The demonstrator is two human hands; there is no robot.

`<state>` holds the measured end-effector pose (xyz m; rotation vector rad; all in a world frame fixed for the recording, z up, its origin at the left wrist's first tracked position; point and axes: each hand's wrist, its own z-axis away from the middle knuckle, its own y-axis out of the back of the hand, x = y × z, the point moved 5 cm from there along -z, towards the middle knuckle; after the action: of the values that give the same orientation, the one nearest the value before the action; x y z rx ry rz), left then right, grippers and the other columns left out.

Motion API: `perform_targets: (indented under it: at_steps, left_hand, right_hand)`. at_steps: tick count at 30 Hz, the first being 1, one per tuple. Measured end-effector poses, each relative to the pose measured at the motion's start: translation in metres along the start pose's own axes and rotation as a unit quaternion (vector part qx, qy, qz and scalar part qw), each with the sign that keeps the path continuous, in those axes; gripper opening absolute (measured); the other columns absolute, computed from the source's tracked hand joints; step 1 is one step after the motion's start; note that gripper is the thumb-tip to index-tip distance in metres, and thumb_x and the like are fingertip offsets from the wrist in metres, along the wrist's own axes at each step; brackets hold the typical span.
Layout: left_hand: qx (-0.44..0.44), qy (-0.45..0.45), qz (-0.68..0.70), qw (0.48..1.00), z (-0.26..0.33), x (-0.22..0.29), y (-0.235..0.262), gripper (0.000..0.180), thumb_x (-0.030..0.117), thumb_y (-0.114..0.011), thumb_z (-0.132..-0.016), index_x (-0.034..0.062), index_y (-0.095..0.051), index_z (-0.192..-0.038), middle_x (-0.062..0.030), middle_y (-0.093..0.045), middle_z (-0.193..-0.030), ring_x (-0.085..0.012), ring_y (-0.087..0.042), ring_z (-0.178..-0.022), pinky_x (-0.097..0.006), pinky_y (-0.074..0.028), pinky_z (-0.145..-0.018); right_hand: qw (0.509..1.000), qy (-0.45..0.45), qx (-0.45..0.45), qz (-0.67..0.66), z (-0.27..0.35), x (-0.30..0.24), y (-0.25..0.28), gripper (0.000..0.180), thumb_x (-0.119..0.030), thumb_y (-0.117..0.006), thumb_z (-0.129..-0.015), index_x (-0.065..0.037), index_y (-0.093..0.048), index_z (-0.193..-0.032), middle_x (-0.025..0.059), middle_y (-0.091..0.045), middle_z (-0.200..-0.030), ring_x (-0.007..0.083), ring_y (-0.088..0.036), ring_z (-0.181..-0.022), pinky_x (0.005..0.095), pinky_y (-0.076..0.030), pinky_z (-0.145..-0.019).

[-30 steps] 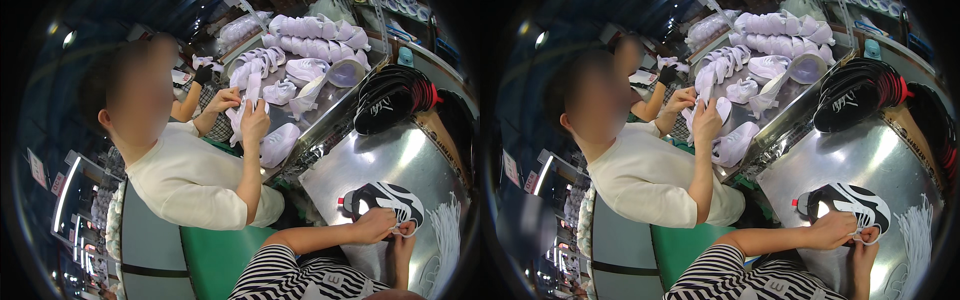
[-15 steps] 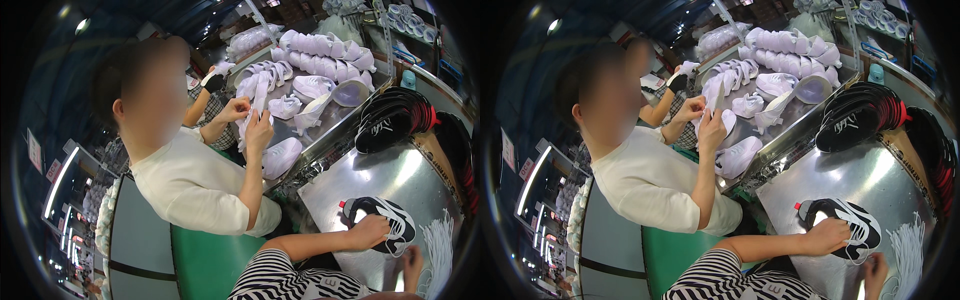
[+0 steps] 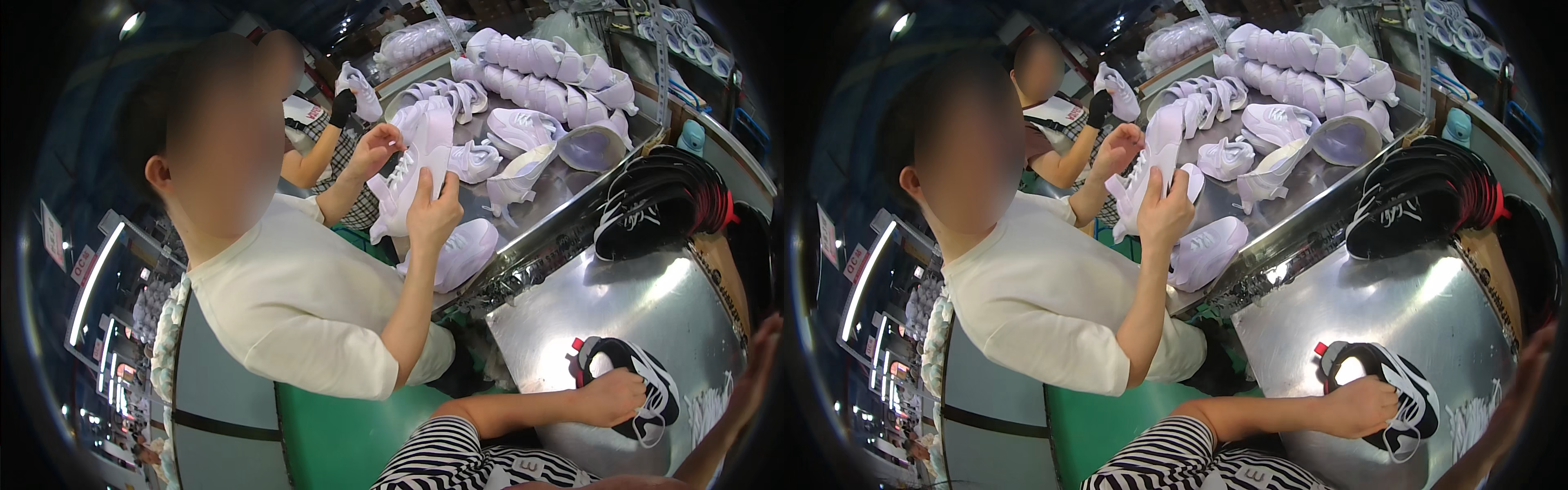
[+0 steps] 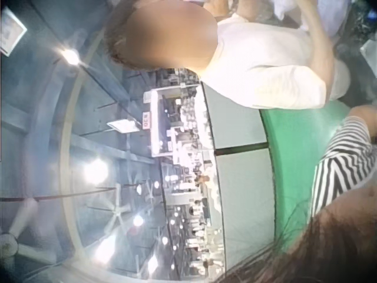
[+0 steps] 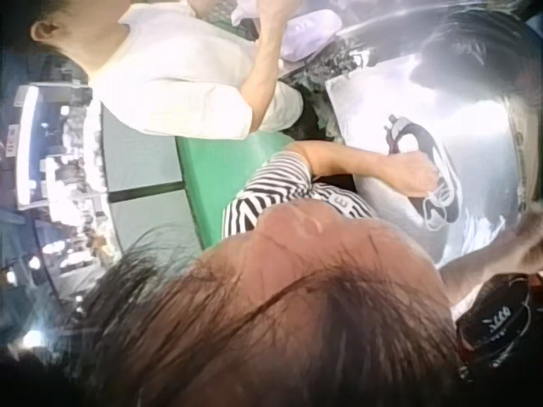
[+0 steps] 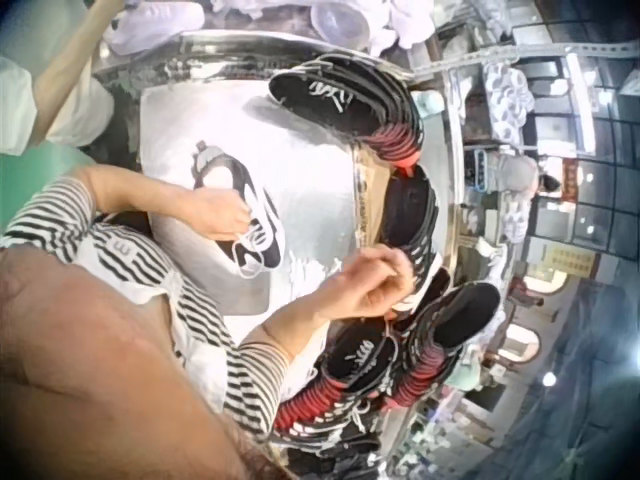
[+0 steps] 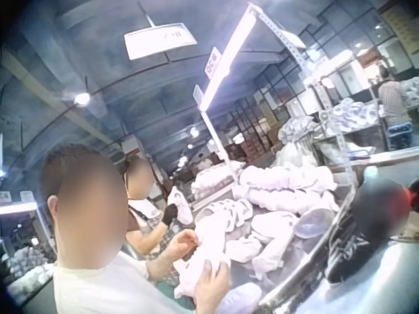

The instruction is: The person laces a black and white shoe by hand at a workbench, pulling laces through eyelets and arranging the shoe on the table.

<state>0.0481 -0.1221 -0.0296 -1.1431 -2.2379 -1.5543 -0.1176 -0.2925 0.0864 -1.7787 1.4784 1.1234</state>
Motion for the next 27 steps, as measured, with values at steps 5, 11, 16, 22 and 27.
perform_targets:
  at_steps: [5, 11, 16, 22, 27]
  left_hand:
    - [0.002, -0.028, 0.020, 0.999, -0.014, -0.013, -0.007, 0.019, 0.018, -0.066, -0.075, 0.0039, -0.057, -0.083, -0.0085, -0.054, -0.085, -0.0269, -0.054, -0.085, -0.039, -0.042, -0.072]
    - [-0.005, -0.025, 0.020, 0.999, -0.018, -0.012, -0.004, 0.019, 0.018, -0.066, -0.076, 0.0040, -0.056, -0.084, -0.0082, -0.052, -0.084, -0.0264, -0.054, -0.084, -0.039, -0.041, -0.072]
    - [0.004, -0.044, 0.027, 0.999, -0.017, -0.015, -0.001, 0.019, 0.017, -0.066, -0.075, 0.0040, -0.055, -0.083, -0.0088, -0.051, -0.082, -0.0261, -0.053, -0.083, -0.039, -0.041, -0.071]
    - [0.019, -0.066, 0.017, 0.997, -0.022, -0.011, 0.000, 0.018, 0.015, -0.066, -0.074, 0.0043, -0.054, -0.080, -0.0084, -0.050, -0.082, -0.0260, -0.053, -0.080, -0.038, -0.041, -0.067]
    - [0.026, -0.077, 0.015, 0.997, -0.023, -0.013, -0.001, 0.018, 0.014, -0.067, -0.072, 0.0046, -0.053, -0.079, -0.0083, -0.050, -0.080, -0.0260, -0.053, -0.079, -0.038, -0.041, -0.064]
  right_hand:
    - [0.987, -0.126, -0.102, -0.018, 0.062, 0.075, -0.055, 0.016, -0.008, -0.050, -0.098, -0.005, -0.055, -0.113, -0.0007, -0.052, -0.082, 0.0008, -0.036, -0.059, 0.0169, -0.022, -0.049]
    - [0.965, -0.216, -0.124, -0.085, 0.086, 0.115, -0.072, 0.014, -0.009, -0.052, -0.098, -0.004, -0.054, -0.111, -0.0024, -0.049, -0.076, -0.0002, -0.030, -0.055, 0.0169, -0.020, -0.048]
    - [0.947, -0.259, -0.080, -0.172, 0.084, 0.126, -0.068, 0.015, -0.011, -0.051, -0.099, -0.003, -0.054, -0.111, -0.0009, -0.050, -0.073, -0.0006, -0.028, -0.049, 0.0167, -0.018, -0.044]
    - [0.939, -0.254, -0.051, -0.225, 0.082, 0.144, -0.054, 0.017, -0.017, -0.052, -0.101, -0.007, -0.055, -0.115, -0.0031, -0.050, -0.073, -0.0008, -0.027, -0.044, 0.0167, -0.017, -0.038]
    - [0.906, -0.281, 0.013, -0.316, 0.071, 0.144, -0.052, 0.022, -0.023, -0.049, -0.104, -0.007, -0.056, -0.117, -0.0025, -0.052, -0.075, -0.0006, -0.029, -0.043, 0.0165, -0.020, -0.037]
